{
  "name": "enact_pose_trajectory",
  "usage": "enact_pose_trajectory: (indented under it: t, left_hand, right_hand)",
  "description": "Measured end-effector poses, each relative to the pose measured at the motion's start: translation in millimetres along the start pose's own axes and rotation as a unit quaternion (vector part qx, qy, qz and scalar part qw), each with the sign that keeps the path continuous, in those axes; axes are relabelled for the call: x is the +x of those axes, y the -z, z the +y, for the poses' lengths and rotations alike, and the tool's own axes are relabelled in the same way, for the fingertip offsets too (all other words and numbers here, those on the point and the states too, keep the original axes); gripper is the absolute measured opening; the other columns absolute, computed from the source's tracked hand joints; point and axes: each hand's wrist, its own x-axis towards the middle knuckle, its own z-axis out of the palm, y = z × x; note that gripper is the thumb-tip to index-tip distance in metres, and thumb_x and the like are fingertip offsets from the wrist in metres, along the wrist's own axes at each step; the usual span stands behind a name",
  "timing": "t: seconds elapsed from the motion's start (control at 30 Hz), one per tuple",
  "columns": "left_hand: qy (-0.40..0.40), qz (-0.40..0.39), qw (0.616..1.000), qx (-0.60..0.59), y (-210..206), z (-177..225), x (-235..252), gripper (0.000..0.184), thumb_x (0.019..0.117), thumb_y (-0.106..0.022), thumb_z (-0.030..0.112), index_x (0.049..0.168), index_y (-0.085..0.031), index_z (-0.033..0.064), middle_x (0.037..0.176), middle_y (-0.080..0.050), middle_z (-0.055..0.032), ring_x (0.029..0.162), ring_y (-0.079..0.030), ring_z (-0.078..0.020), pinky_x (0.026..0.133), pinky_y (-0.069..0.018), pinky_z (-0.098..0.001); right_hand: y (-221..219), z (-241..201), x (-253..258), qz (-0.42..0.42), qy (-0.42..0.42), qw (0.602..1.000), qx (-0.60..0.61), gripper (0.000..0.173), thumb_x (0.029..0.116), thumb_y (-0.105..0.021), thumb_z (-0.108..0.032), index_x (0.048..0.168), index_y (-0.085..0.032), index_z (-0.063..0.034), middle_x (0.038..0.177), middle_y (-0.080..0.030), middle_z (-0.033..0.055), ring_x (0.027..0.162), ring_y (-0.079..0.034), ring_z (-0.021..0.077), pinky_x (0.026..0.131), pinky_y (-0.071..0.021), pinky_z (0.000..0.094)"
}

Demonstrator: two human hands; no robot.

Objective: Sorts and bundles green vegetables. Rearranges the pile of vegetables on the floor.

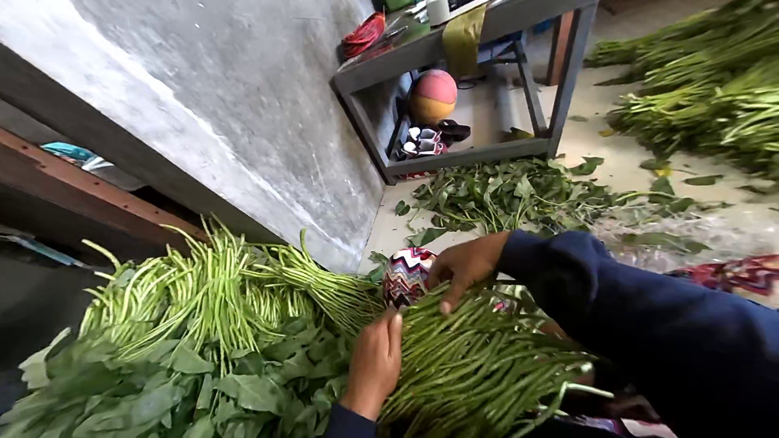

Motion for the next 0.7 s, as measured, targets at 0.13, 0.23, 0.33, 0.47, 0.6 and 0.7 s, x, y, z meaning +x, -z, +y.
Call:
enact_pose_trajectory:
  t: [0.13, 0.23, 0.33, 0.47, 0.6, 0.7]
  left_hand:
    - [0.055, -0.048, 0.997, 0.014, 5, 10, 3, 0.052, 0.1106, -0.026, 0.034, 0.134, -0.058, 0.0004, 0.098, -0.070, -0.0208, 0.096, -0.070, -0.0372, 0.086, -0.0550, -0.0567]
    - [0.004, -0.053, 0.999, 0.004, 13, 6, 18, 0.048, 0.1089, -0.039, 0.030, 0.153, -0.041, 0.0107, 0.133, -0.060, -0.0199, 0.117, -0.064, -0.0356, 0.099, -0.0524, -0.0569]
    - [-0.109, -0.048, 0.993, 0.004, 22, 6, 37, 0.045, 0.0992, -0.051, 0.011, 0.144, -0.055, 0.0124, 0.136, -0.057, -0.0179, 0.124, -0.058, -0.0349, 0.102, -0.0491, -0.0580]
    - [-0.094, -0.151, 0.982, -0.059, 35, 22, 44, 0.041, 0.1025, -0.040, 0.019, 0.136, -0.063, 0.0135, 0.134, -0.059, -0.0105, 0.122, -0.058, -0.0242, 0.102, -0.0498, -0.0490]
    - [0.002, -0.230, 0.970, -0.072, 43, 27, 31, 0.100, 0.0681, -0.088, 0.058, 0.146, -0.049, 0.0074, 0.147, -0.052, -0.0176, 0.136, -0.050, -0.0310, 0.114, -0.0431, -0.0504]
    - [0.059, -0.230, 0.964, -0.116, 38, 19, 21, 0.109, 0.0587, -0.096, 0.045, 0.146, -0.048, 0.0019, 0.140, -0.058, -0.0200, 0.132, -0.055, -0.0295, 0.113, -0.0444, -0.0477]
  right_hand:
    - [1, -13, -93, 0.392, 0.035, 0.919, -0.006, 0.043, 0.0955, -0.073, -0.025, 0.132, -0.063, -0.0057, 0.125, -0.068, 0.0123, 0.114, -0.067, 0.0239, 0.101, -0.0532, 0.0484]
    - [-39, -25, -194, 0.409, 0.038, 0.912, 0.015, 0.021, 0.1008, -0.060, -0.037, 0.097, -0.072, -0.0203, 0.083, -0.069, -0.0087, 0.070, -0.064, 0.0028, 0.059, -0.0566, 0.0239]
    - [-125, -16, -229, 0.141, -0.092, 0.981, 0.099, 0.043, 0.1049, -0.053, -0.045, 0.097, -0.075, -0.0091, 0.082, -0.070, 0.0071, 0.074, -0.067, 0.0216, 0.068, -0.0552, 0.0473]
    - [-204, 19, -174, 0.105, -0.175, 0.966, 0.161, 0.070, 0.1069, -0.032, -0.060, 0.130, -0.065, -0.0023, 0.129, -0.065, 0.0237, 0.124, -0.060, 0.0390, 0.107, -0.0425, 0.0630]
    - [-207, 12, -123, 0.200, -0.159, 0.909, 0.328, 0.081, 0.0958, -0.054, -0.067, 0.149, -0.049, -0.0068, 0.146, -0.055, 0.0161, 0.140, -0.049, 0.0251, 0.119, -0.0366, 0.0481]
    - [-199, -14, -90, 0.349, -0.087, 0.801, 0.479, 0.074, 0.0804, -0.084, -0.045, 0.137, -0.055, -0.0054, 0.119, -0.071, 0.0040, 0.112, -0.069, 0.0123, 0.099, -0.0576, 0.0345]
